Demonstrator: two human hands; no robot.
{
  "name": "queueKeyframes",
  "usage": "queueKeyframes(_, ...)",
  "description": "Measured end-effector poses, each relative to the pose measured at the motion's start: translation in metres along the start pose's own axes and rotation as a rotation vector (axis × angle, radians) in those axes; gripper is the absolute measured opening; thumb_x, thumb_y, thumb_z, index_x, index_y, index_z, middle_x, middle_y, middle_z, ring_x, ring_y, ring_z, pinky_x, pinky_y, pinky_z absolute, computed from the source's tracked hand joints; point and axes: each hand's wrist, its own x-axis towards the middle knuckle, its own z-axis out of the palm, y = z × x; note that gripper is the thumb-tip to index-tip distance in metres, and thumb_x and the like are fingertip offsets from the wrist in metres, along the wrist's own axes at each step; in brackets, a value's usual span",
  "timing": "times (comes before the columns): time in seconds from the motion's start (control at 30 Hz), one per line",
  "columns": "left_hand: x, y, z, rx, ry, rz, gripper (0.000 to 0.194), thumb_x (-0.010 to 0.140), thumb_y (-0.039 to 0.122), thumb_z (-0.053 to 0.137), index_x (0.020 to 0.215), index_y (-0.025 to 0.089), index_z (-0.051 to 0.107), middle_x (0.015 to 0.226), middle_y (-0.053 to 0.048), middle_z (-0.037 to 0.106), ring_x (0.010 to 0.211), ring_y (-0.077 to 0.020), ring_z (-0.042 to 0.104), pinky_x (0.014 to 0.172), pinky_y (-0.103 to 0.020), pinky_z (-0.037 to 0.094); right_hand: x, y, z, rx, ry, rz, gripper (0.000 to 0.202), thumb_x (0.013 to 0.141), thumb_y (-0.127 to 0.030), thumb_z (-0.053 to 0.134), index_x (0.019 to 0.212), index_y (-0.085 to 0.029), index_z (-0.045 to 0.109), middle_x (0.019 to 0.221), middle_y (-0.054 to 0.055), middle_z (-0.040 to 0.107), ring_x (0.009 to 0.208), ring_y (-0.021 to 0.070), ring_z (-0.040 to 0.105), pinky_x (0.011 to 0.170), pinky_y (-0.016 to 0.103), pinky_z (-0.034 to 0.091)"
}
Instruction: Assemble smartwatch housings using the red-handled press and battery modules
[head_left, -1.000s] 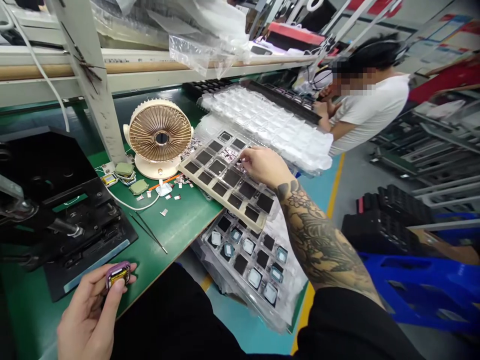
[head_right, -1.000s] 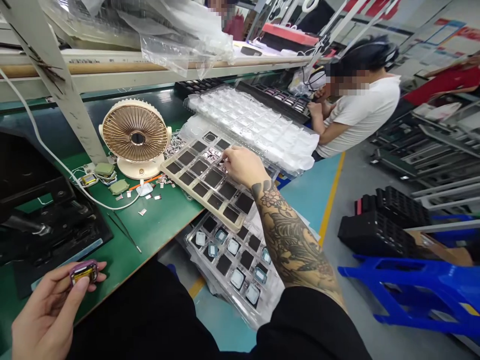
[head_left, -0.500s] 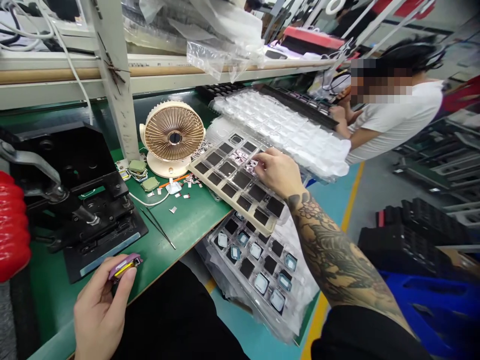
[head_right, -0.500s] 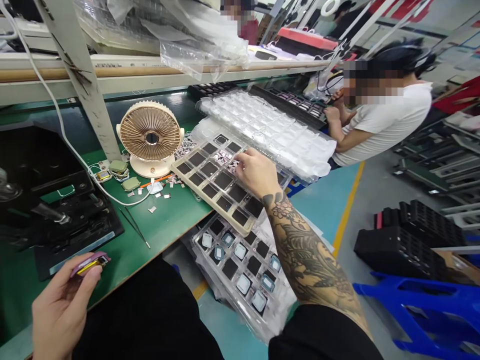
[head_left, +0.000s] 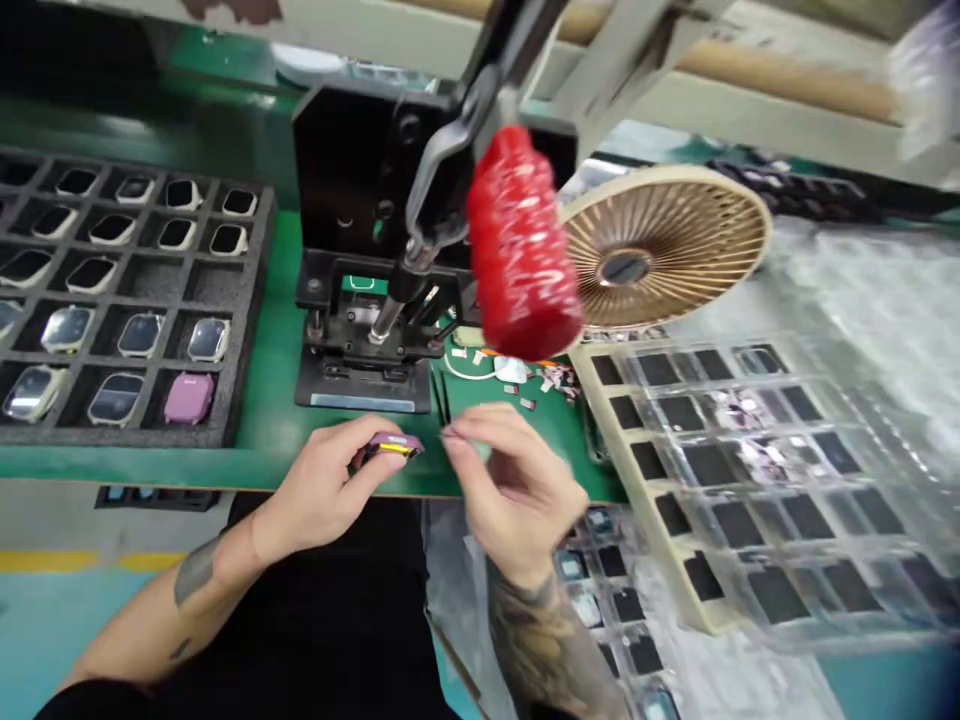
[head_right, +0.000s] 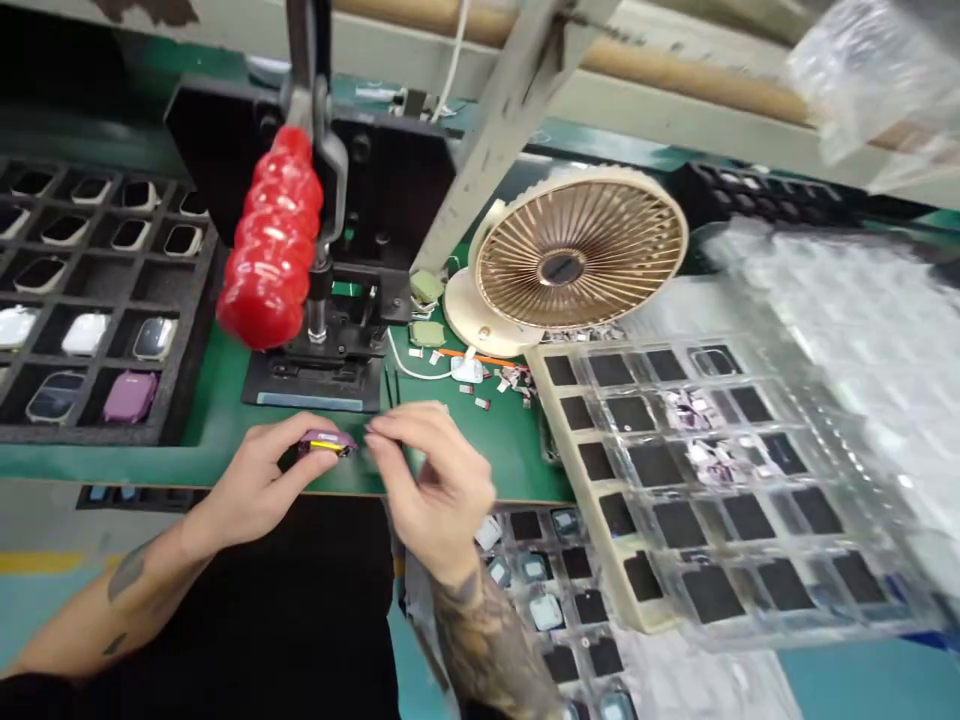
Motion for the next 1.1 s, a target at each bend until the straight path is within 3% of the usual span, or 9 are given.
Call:
queueKeyframes(0.07,-0.001,-0.001,0.0,-0.009,0.021,0.001,0.018,0.113,0.037,0.066,0.113,0.022,0.076,0.096,-0.001,0.077,0.083,-0.0179,0.066,0.077,-0.028,0.05,0.003,0.003,0.024,0.122,-0.081,0.038,0.03,0.096,-0.005,0.079,0.113,-0.03,0.083,0.096,0.003,0.082,0.089,0.0234,0.076,0.082,0.046,0.064)
queueKeyframes(0.17,-0.002,-0.001,0.001,-0.025,0.039,0.005,0.019,0.113,0.035,0.064,0.104,0.021,0.072,0.084,0.001,0.067,0.074,-0.0152,0.055,0.071,-0.027,0.044,0.005,0.005,0.034,0.217,-0.146,0.089,0.03,0.096,-0.005,0.08,0.112,-0.03,0.083,0.098,0.003,0.082,0.091,0.0229,0.075,0.082,0.044,0.063)
queueKeyframes(0.43,0.0,0.0,0.002,-0.006,0.022,0.015,0.018,0.112,0.035,0.066,0.107,0.02,0.074,0.087,0.0,0.067,0.077,-0.0157,0.056,0.074,-0.029,0.045,0.001,0.009,0.017,0.188,-0.202,0.097,0.029,0.096,-0.005,0.08,0.111,-0.029,0.084,0.099,0.004,0.08,0.092,0.0217,0.073,0.084,0.043,0.061)
queueKeyframes(0.57,-0.001,-0.002,-0.001,-0.049,-0.011,-0.01,0.023,0.113,0.04,0.067,0.109,0.02,0.077,0.086,0.0,0.066,0.076,-0.0154,0.055,0.073,-0.028,0.043,0.0,0.009,0.011,0.159,-0.265,0.139,0.023,0.1,-0.017,0.081,0.119,-0.029,0.083,0.11,0.007,0.078,0.103,0.0244,0.075,0.089,0.043,0.065)
queueKeyframes(0.7,-0.001,-0.008,-0.006,-0.153,-0.026,-0.029,0.029,0.112,0.046,0.068,0.111,0.019,0.077,0.086,0.0,0.066,0.076,-0.0155,0.055,0.072,-0.028,0.043,0.002,0.009,0.006,0.085,-0.418,0.055,0.054,0.094,-0.032,0.093,0.144,-0.029,0.073,0.129,0.01,0.075,0.12,0.0285,0.074,0.102,0.045,0.067)
queueKeyframes(0.8,-0.001,-0.012,-0.007,-0.23,-0.025,-0.035,0.031,0.111,0.048,0.07,0.109,0.018,0.076,0.086,0.0,0.064,0.077,-0.0147,0.054,0.072,-0.027,0.043,0.001,0.006,0.006,0.002,-0.512,0.008,0.065,0.098,-0.026,0.088,0.158,-0.028,0.063,0.142,0.012,0.071,0.129,0.0279,0.072,0.11,0.043,0.067)
queueKeyframes(0.93,-0.001,-0.013,-0.005,-0.264,0.008,-0.03,0.03,0.111,0.047,0.07,0.108,0.018,0.076,0.086,0.001,0.064,0.076,-0.0138,0.053,0.07,-0.027,0.042,-0.005,0.002,0.009,-0.065,-0.448,-0.047,0.058,0.102,-0.012,0.076,0.156,-0.028,0.064,0.139,0.011,0.071,0.129,0.0254,0.072,0.111,0.041,0.067)
queueKeyframes(1.1,-0.002,-0.011,-0.007,-0.19,0.009,-0.001,0.029,0.112,0.045,0.069,0.104,0.018,0.075,0.081,0.002,0.061,0.072,-0.0121,0.049,0.068,-0.026,0.04,-0.005,0.006,0.008,-0.088,-0.412,-0.13,0.052,0.102,-0.011,0.077,0.149,-0.029,0.07,0.132,0.009,0.076,0.12,0.025,0.076,0.103,0.04,0.068)
